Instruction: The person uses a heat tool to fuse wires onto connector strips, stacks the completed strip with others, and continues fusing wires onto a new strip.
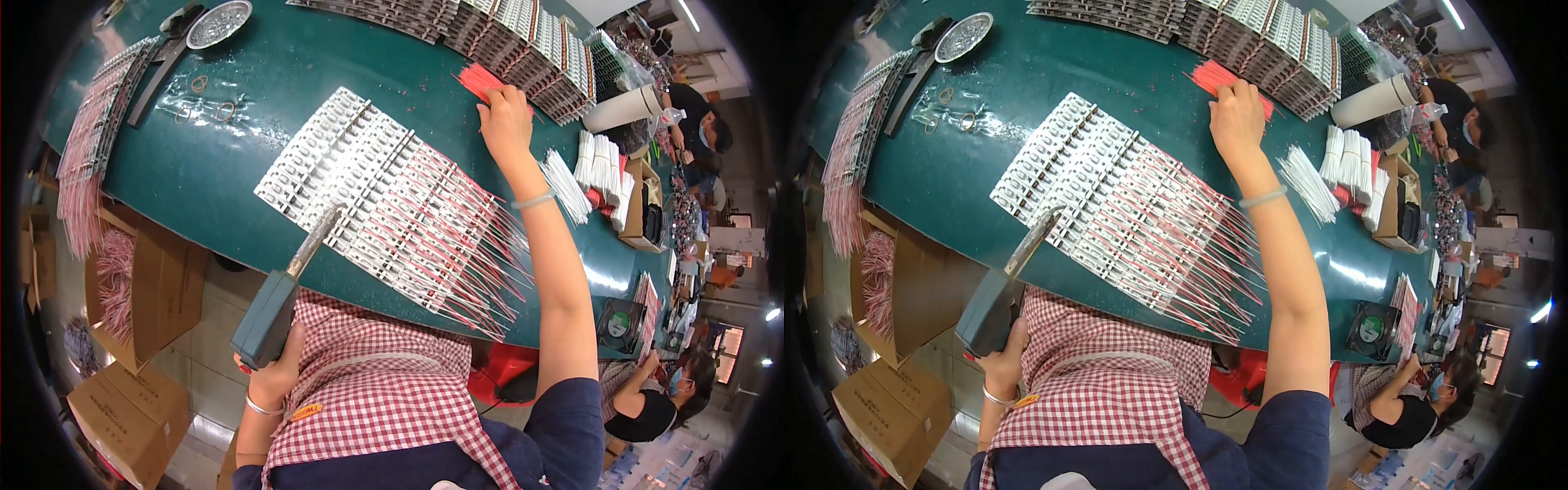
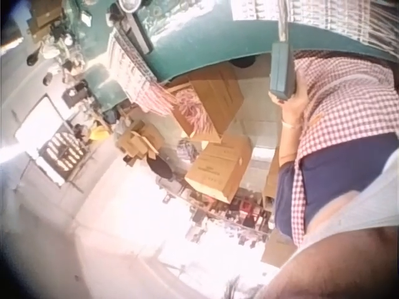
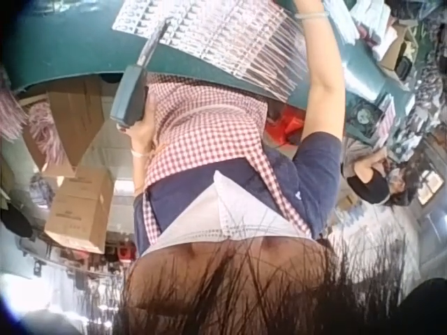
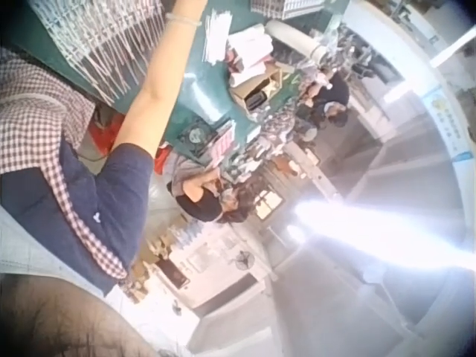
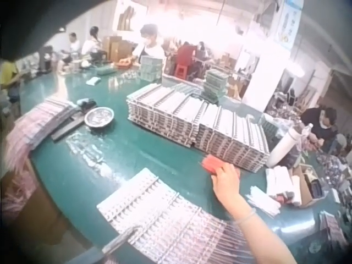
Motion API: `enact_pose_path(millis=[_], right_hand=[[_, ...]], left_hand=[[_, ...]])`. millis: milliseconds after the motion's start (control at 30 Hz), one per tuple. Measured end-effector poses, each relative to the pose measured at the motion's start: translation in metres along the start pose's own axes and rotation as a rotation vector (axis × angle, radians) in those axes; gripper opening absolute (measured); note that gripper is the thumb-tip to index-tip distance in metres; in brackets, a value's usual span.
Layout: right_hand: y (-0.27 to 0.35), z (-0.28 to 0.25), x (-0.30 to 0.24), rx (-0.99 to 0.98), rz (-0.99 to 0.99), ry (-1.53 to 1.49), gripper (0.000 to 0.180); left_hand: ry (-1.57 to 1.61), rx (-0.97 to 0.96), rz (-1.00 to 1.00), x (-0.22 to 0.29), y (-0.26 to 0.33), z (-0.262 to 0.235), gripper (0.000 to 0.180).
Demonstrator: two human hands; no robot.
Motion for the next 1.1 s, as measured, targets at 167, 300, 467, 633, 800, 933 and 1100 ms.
enact_pose_path(millis=[167,300,467,633,800,933,1100], right_hand=[[-0.003,0.031,0.007,0.043,0.075,0.095,0.009],[-0.003,0.037,0.011,0.068,0.071,0.069,0.009],[-0.005,0.019,0.011,0.088,0.089,0.004,0.004],[-0.023,-0.034,-0.003,0.088,-0.002,-0.059,0.006],[-0.039,-0.099,-0.031,-0.301,-0.355,0.287,0.006],[-0.038,-0.094,-0.07,-0.612,-0.447,0.427,0.009],[-0.027,-0.062,-0.089,-0.531,-0.406,0.365,0.009]], left_hand=[[-0.041,0.05,-0.052,-0.003,0.002,-0.002,0.02],[-0.052,0.049,-0.105,-0.004,-0.001,-0.003,0.016],[-0.113,0.021,0.161,0.002,-0.011,0.001,0.016],[-0.036,-0.051,0.092,0.006,-0.014,-0.004,0.032],[-0.013,0.012,0.19,0.01,-0.012,-0.003,0.021],[0.058,0.035,0.174,0.013,-0.008,-0.003,0.021],[-0.082,0.056,0.179,0.007,0.013,-0.017,0.019]])
Point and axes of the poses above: each hand's wrist, its own y-axis away from the middle knuckle, its own z-axis out of the palm, x = y × z, the point moved 1 cm from there along -y, towards the middle knuckle, and after that the axes turned 6 degrees about y, right-handed, at the moved point
